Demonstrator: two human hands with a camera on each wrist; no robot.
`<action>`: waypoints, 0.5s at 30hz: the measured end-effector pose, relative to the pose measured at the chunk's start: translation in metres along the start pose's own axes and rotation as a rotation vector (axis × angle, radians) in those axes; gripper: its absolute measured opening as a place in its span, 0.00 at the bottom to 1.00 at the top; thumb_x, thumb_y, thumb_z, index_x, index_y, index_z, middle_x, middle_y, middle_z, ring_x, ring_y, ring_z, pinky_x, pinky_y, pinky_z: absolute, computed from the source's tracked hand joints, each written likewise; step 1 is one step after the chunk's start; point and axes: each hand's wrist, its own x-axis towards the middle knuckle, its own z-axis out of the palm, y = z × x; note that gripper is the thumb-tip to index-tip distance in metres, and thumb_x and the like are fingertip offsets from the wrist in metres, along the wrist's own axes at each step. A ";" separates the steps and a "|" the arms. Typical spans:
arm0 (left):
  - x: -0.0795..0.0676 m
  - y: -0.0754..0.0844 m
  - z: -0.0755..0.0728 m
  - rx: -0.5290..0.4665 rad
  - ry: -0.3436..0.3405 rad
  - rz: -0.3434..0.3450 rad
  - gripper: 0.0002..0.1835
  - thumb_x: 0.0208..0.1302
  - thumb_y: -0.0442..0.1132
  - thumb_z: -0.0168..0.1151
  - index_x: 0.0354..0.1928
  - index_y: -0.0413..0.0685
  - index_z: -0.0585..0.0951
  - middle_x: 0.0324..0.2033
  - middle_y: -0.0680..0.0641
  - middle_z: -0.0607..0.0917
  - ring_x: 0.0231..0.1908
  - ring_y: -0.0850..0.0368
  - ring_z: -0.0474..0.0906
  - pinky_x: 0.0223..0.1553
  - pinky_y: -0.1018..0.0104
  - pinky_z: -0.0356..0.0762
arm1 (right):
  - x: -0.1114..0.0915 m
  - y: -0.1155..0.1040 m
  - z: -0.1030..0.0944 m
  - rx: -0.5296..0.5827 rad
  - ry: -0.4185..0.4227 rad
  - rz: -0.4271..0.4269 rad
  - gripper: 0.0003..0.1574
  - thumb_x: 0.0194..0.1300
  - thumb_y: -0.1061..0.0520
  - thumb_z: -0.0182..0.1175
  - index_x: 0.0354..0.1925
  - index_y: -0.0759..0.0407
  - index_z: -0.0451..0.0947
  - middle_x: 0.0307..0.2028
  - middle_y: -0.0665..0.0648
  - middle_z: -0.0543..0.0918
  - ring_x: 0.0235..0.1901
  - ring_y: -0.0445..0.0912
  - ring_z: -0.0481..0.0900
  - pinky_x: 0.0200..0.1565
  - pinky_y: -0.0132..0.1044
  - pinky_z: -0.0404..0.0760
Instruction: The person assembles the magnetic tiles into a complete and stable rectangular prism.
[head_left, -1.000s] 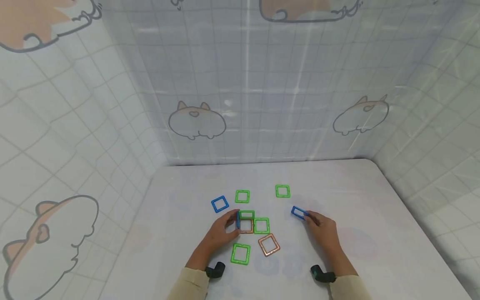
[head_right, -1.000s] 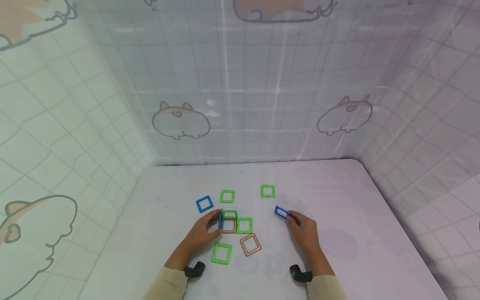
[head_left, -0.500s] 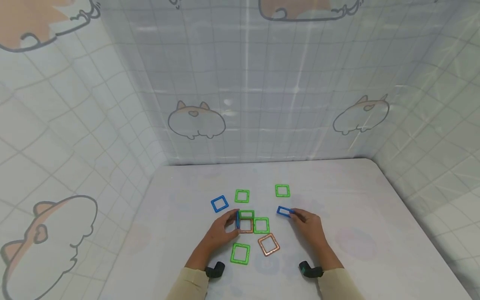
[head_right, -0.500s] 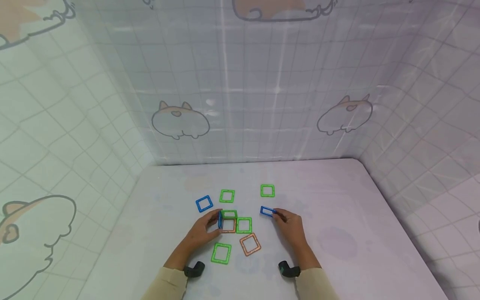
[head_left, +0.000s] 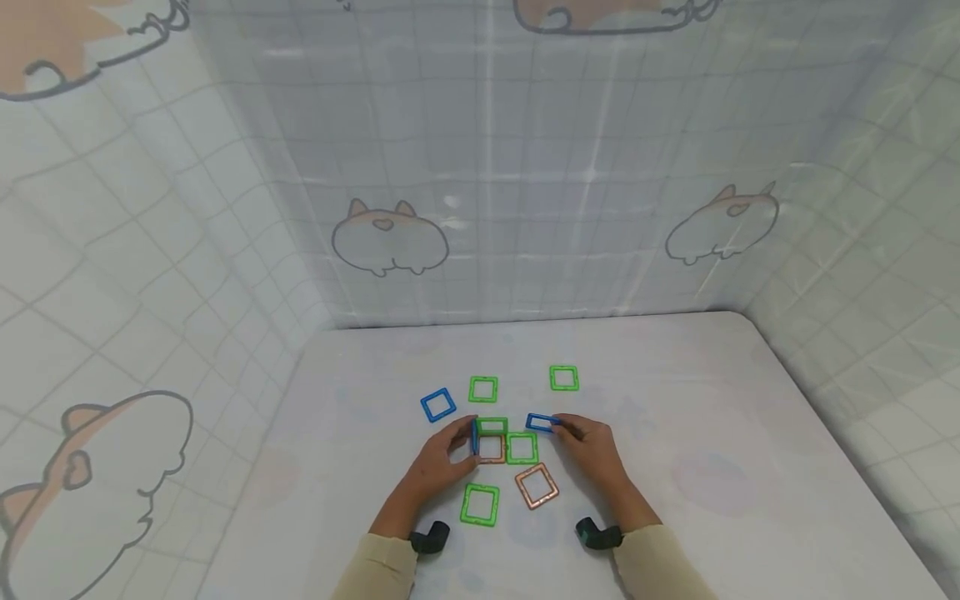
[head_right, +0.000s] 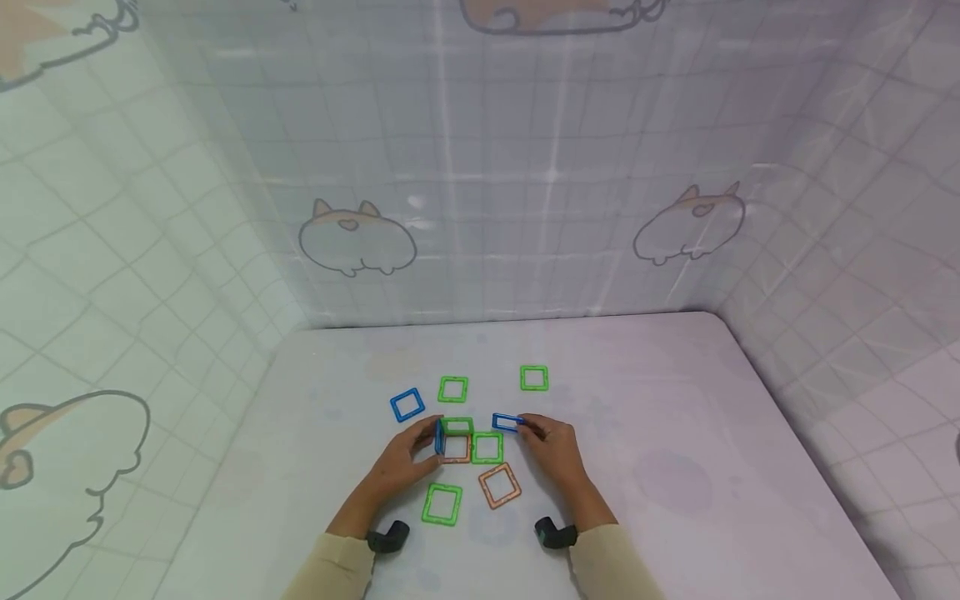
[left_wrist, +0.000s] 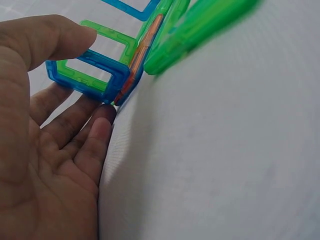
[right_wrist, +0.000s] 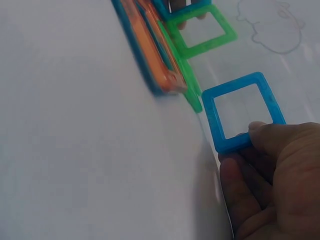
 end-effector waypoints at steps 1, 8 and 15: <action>0.000 0.001 0.000 0.003 0.000 -0.007 0.39 0.62 0.45 0.69 0.74 0.55 0.65 0.67 0.50 0.73 0.69 0.54 0.69 0.68 0.63 0.70 | 0.000 0.000 0.001 0.002 -0.002 0.000 0.14 0.66 0.54 0.67 0.49 0.55 0.86 0.47 0.51 0.88 0.54 0.48 0.84 0.56 0.47 0.83; 0.001 0.002 0.001 0.019 0.015 -0.007 0.39 0.61 0.45 0.69 0.74 0.57 0.65 0.67 0.50 0.74 0.68 0.54 0.69 0.67 0.63 0.70 | 0.001 -0.002 0.006 0.017 -0.016 -0.031 0.14 0.65 0.54 0.67 0.49 0.55 0.87 0.45 0.50 0.89 0.53 0.48 0.84 0.56 0.47 0.83; 0.001 -0.002 0.002 0.032 0.022 0.008 0.39 0.61 0.43 0.69 0.73 0.56 0.66 0.66 0.50 0.74 0.68 0.54 0.70 0.67 0.65 0.71 | 0.002 -0.006 0.013 0.021 -0.031 -0.070 0.13 0.65 0.55 0.67 0.48 0.54 0.87 0.44 0.50 0.89 0.51 0.47 0.85 0.54 0.46 0.85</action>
